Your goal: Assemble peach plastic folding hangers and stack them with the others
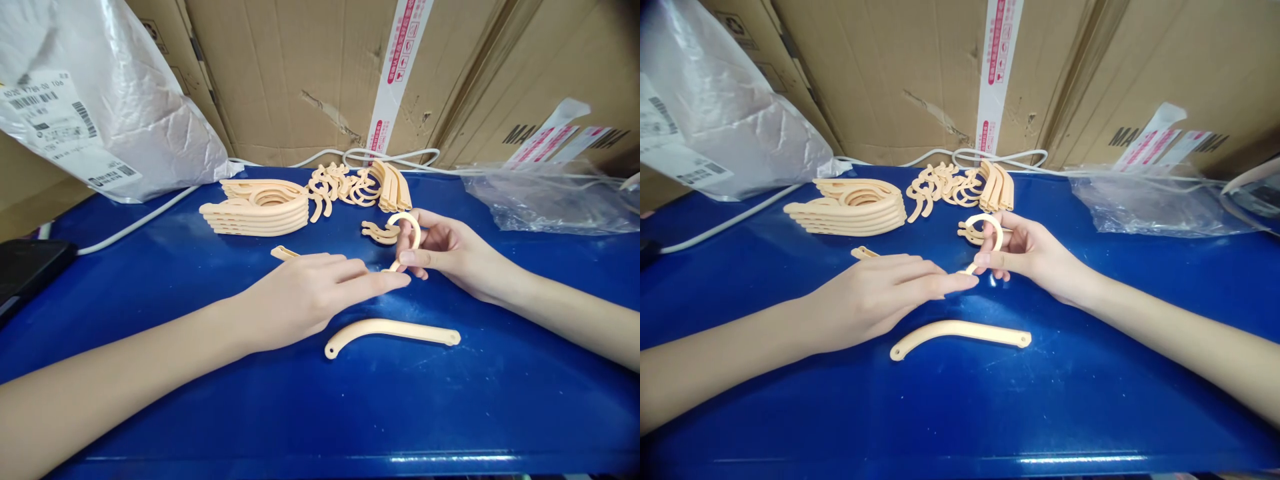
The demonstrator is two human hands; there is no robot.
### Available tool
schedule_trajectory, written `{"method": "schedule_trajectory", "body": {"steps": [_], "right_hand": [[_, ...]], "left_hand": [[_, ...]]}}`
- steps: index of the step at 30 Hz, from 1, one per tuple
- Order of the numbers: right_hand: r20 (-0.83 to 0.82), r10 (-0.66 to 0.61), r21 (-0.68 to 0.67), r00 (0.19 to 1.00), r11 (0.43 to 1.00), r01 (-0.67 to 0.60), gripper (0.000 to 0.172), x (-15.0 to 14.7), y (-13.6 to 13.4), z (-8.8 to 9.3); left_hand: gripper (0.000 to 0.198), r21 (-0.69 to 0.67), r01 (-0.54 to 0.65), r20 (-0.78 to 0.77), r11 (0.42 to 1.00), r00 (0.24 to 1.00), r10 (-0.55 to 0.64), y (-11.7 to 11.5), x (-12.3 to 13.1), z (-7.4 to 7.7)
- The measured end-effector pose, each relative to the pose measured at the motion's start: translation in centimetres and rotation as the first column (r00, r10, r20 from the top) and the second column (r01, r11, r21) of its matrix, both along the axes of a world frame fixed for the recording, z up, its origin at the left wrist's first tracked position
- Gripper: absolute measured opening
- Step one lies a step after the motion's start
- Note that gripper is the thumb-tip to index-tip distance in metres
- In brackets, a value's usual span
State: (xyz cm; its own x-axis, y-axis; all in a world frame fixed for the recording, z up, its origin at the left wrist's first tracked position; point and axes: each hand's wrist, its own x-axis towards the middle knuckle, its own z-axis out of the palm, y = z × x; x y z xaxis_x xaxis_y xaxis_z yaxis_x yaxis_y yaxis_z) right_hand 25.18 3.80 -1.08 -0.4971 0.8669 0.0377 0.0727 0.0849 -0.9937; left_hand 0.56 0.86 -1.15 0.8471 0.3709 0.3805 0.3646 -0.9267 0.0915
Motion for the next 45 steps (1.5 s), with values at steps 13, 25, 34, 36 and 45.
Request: {"method": "schedule_trajectory", "body": {"steps": [13,25,34,36,45], "right_hand": [[-0.118,-0.035,-0.122,0.992,0.992,0.02,0.029,0.04,0.11,0.52],[-0.077,0.045,-0.049,0.996,0.998,-0.048,0.031,0.13,0.04,-0.05],[-0.027,0.086,-0.009,0.996,0.996,-0.086,0.03,0.31,0.05,-0.42],[-0.024,0.085,0.002,0.996,0.996,-0.085,0.029,0.26,0.04,-0.43],[0.014,0.05,0.023,0.999,0.998,-0.05,0.028,0.01,-0.21,-0.14]], "left_hand": [[0.045,-0.114,-0.028,0.137,0.993,0.99,0.043,0.15,0.13,-0.33],[0.04,-0.164,0.044,0.164,0.985,0.986,-0.017,0.14,0.21,-0.3],[0.032,-0.143,0.047,0.103,0.989,0.994,-0.032,0.2,0.14,-0.26],[0.034,-0.14,0.032,0.072,0.99,0.997,-0.023,0.18,0.08,-0.2],[0.034,-0.086,0.015,0.022,0.996,1.0,-0.013,-0.02,0.01,0.12]]}}
